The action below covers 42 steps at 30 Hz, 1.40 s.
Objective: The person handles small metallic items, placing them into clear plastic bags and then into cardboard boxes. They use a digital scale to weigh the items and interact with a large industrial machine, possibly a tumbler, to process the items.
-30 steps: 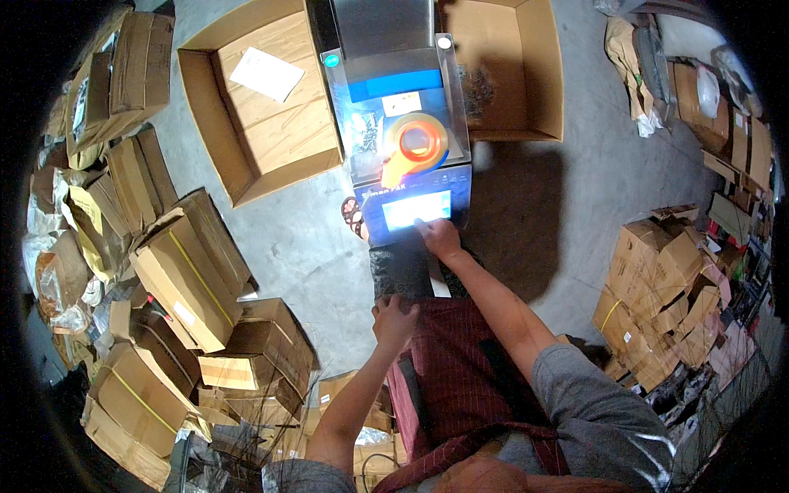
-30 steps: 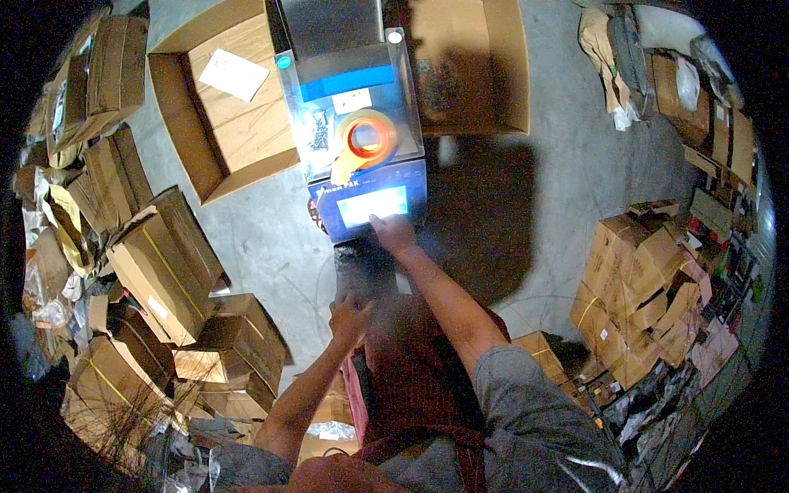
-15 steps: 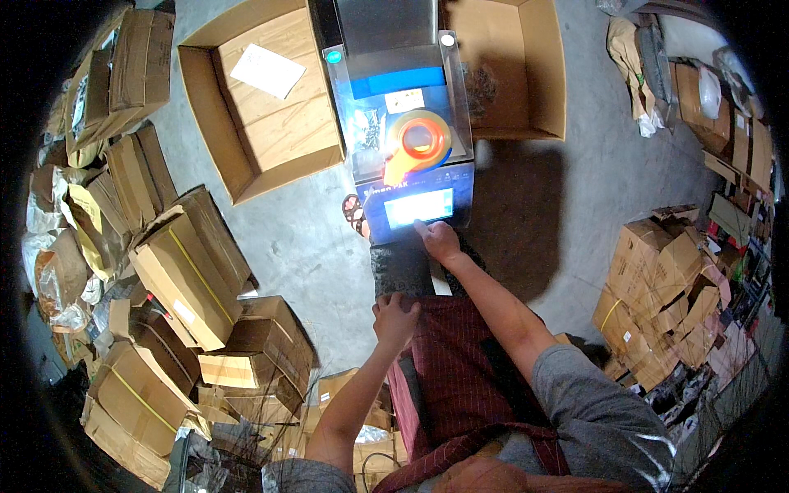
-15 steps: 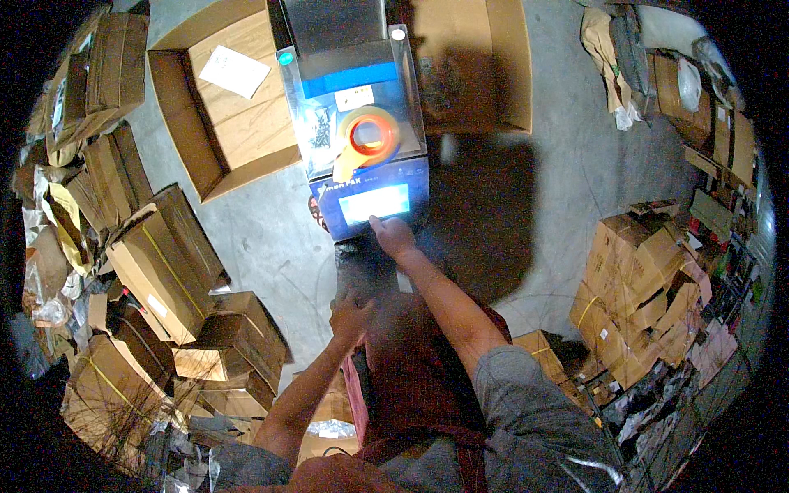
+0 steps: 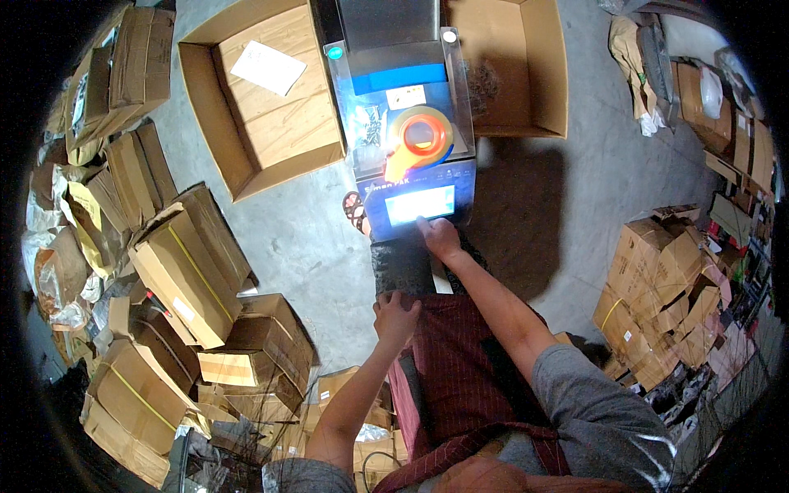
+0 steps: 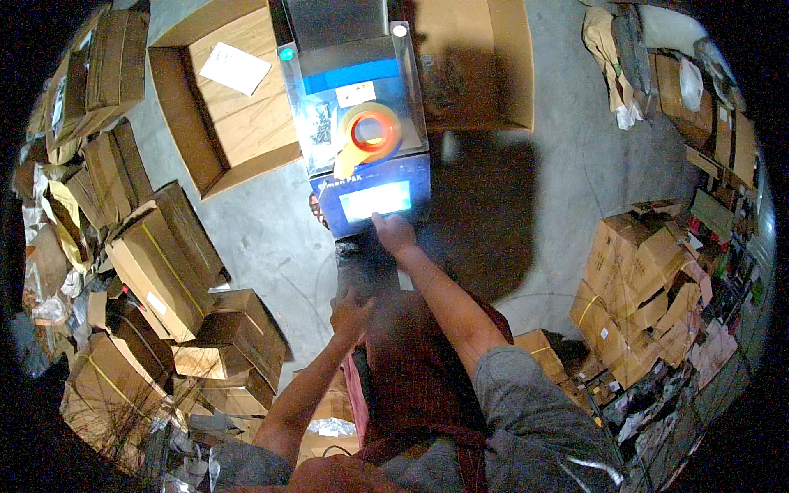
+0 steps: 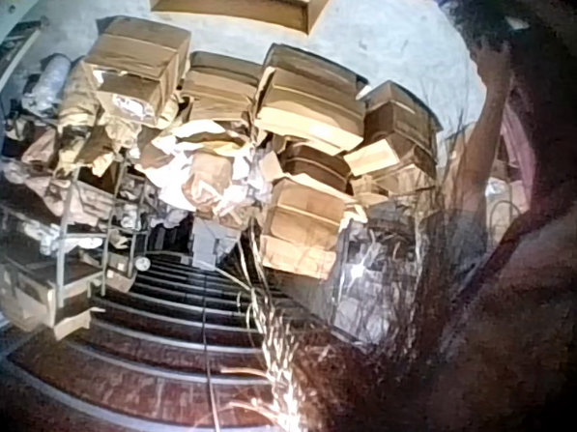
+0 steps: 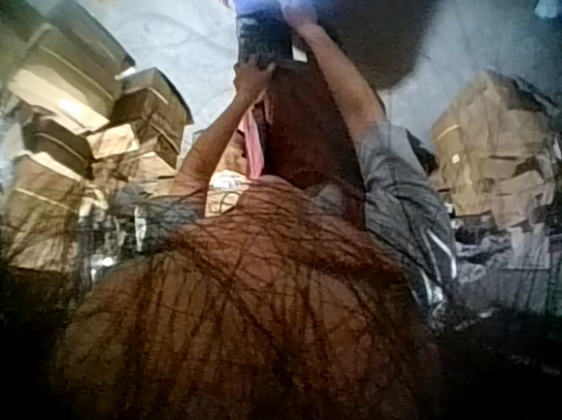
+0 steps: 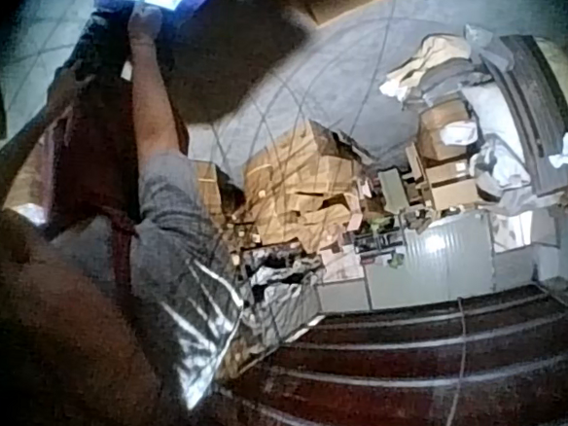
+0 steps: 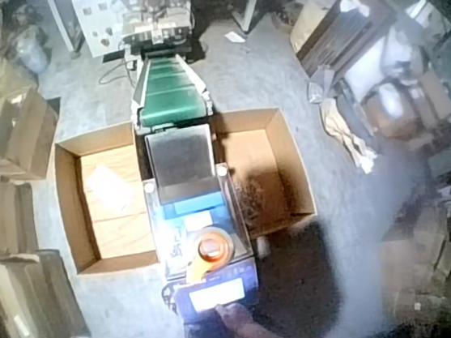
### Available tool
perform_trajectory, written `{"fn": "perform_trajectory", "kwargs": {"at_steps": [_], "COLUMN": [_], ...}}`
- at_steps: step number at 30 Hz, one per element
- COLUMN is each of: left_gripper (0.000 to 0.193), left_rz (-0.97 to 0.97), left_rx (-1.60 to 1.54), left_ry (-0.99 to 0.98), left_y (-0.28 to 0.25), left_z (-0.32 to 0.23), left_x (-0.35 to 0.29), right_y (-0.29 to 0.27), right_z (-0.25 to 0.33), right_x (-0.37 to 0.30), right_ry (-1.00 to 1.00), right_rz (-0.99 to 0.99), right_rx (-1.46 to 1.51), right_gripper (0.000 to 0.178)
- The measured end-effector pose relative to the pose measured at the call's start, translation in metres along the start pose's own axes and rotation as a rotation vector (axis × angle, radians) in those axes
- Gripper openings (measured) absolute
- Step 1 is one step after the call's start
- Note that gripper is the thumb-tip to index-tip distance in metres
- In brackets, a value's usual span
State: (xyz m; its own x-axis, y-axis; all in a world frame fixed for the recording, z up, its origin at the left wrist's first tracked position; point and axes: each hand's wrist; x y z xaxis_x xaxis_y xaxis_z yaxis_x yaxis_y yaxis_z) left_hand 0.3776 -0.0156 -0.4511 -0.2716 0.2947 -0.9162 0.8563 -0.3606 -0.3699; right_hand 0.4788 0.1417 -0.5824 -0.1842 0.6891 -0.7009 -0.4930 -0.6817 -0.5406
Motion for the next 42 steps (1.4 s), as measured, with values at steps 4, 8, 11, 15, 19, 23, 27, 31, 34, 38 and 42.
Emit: {"fn": "perform_trajectory", "kwargs": {"at_steps": [4,8,11,15,19,23,27,31,34,38,42], "left_gripper": [0.053,0.053,0.054,0.055,0.054,0.054,0.054,0.059,0.058,0.056,0.056], "left_rz": [0.003,-0.019,-0.024,-0.010,-0.006,-0.028,-0.030,-0.033,-0.081,0.035,0.042], "left_rx": [-0.012,-0.026,-0.012,-0.030,-0.033,-0.033,-0.016,-0.006,0.001,-0.034,-0.040], "left_ry": [0.007,0.025,0.017,0.003,0.018,0.036,0.027,0.025,0.058,-0.005,0.005], "left_y": [0.000,0.001,0.007,0.007,0.004,0.005,0.005,0.013,0.021,0.003,0.000], "left_z": [0.001,0.003,0.009,0.009,0.009,0.010,0.009,0.018,0.026,0.009,0.008], "left_x": [0.001,0.001,0.003,0.003,0.002,0.003,0.002,0.010,0.012,0.007,0.005], "right_y": [-0.002,-0.006,0.009,0.013,0.008,0.001,0.009,0.006,0.003,-0.001,-0.008], "right_z": [0.010,0.019,0.010,0.003,0.007,0.017,0.010,0.005,0.005,0.006,0.014], "right_x": [0.002,0.011,0.011,0.004,0.000,0.000,0.000,-0.005,-0.005,0.001,0.001], "right_ry": [0.007,0.045,0.000,-0.005,0.030,0.055,0.045,0.021,0.036,0.083,0.121], "right_rz": [0.025,0.130,0.014,-0.006,0.059,0.141,0.053,0.029,-0.002,0.087,0.155], "right_rx": [0.014,-0.069,-0.012,-0.039,-0.074,-0.101,-0.103,-0.116,-0.126,-0.180,-0.186], "right_gripper": [0.067,0.064,0.065,0.066,0.066,0.063,0.066,0.066,0.066,0.062,0.062]}}
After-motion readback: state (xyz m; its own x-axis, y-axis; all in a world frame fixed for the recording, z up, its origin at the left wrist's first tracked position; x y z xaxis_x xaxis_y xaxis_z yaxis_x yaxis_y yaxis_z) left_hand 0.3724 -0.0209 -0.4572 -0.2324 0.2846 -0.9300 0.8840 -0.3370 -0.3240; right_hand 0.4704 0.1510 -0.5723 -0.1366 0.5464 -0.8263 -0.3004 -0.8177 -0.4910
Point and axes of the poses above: each hand's wrist, its own x-axis towards the middle knuckle, its own y-axis out of the palm, z = x × y, and after that the axes turned 3 degrees about -x, right-handed
